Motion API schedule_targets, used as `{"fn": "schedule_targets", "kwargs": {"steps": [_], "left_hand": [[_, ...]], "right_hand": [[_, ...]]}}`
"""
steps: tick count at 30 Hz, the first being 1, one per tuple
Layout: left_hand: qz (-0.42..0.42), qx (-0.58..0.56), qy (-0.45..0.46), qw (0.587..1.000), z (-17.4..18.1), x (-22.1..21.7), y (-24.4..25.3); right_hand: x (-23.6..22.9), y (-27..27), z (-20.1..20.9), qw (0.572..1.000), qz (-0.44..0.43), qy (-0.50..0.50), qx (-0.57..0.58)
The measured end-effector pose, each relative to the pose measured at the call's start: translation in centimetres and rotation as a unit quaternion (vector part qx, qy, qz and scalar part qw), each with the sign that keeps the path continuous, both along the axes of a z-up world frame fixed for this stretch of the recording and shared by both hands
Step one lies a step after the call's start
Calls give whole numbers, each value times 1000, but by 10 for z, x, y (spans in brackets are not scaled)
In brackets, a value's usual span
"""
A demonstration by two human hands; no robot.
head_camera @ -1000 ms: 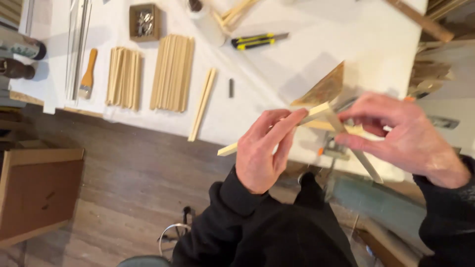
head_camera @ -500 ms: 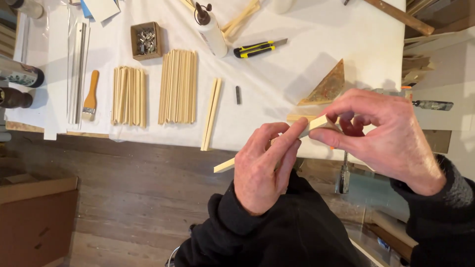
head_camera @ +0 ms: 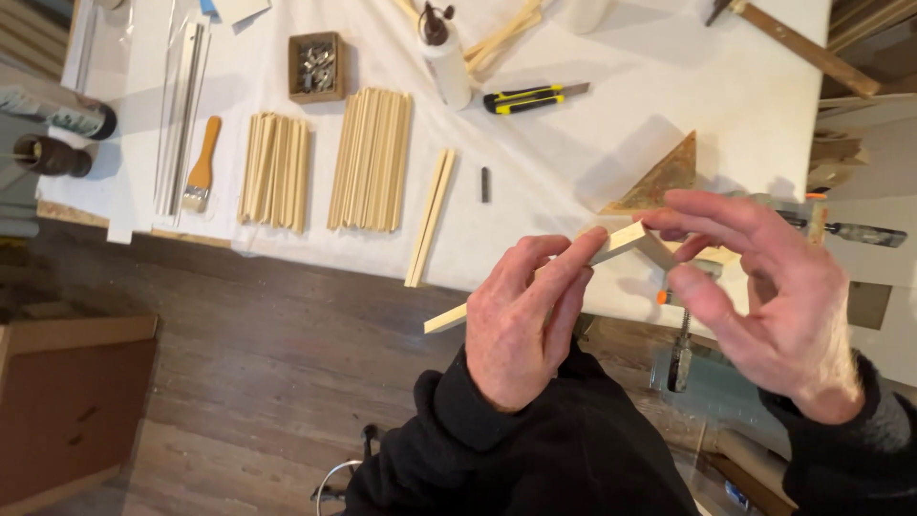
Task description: Assembling small wooden frames by gluing and clamping wooden strips together.
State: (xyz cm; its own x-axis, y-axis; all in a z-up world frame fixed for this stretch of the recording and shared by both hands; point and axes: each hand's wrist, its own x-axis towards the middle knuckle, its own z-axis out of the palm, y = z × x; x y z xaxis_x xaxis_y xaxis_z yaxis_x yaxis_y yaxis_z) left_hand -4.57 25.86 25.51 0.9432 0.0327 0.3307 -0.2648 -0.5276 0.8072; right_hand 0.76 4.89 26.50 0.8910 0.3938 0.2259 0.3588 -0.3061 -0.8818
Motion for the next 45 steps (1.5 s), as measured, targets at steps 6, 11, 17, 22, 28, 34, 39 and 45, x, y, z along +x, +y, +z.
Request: {"fn": "schedule_targets", "kwargs": {"steps": [6, 11, 17, 22, 28, 34, 39, 45], "left_hand": [[27, 2, -11, 1000, -5, -1, 3], [52, 49, -66, 995, -8, -6, 6], [67, 60, -81, 993, -11, -8, 8], [86, 65, -77, 991, -14, -9, 12], [102, 68, -92, 988, -13, -13, 14], [119, 71, -88, 986, -14, -19, 19], [149, 60, -72, 984, -17, -20, 28], [235, 94, -99, 962, -40, -35, 66]], "right_hand": [[-13, 15, 2, 997, -30, -19, -65], [-16, 29, 10, 998, -27, -50, -40], [-10, 35, 6, 961, 3, -245, -131], [-12, 5, -25, 961, 3, -248, -123], [-1, 26, -16, 984, -23, -171, 48], [-3, 47, -7, 977, 29, -191, -86], [0, 43, -8, 908, 88, -387, -135], [-9, 36, -43, 963, 50, -255, -71]]}}
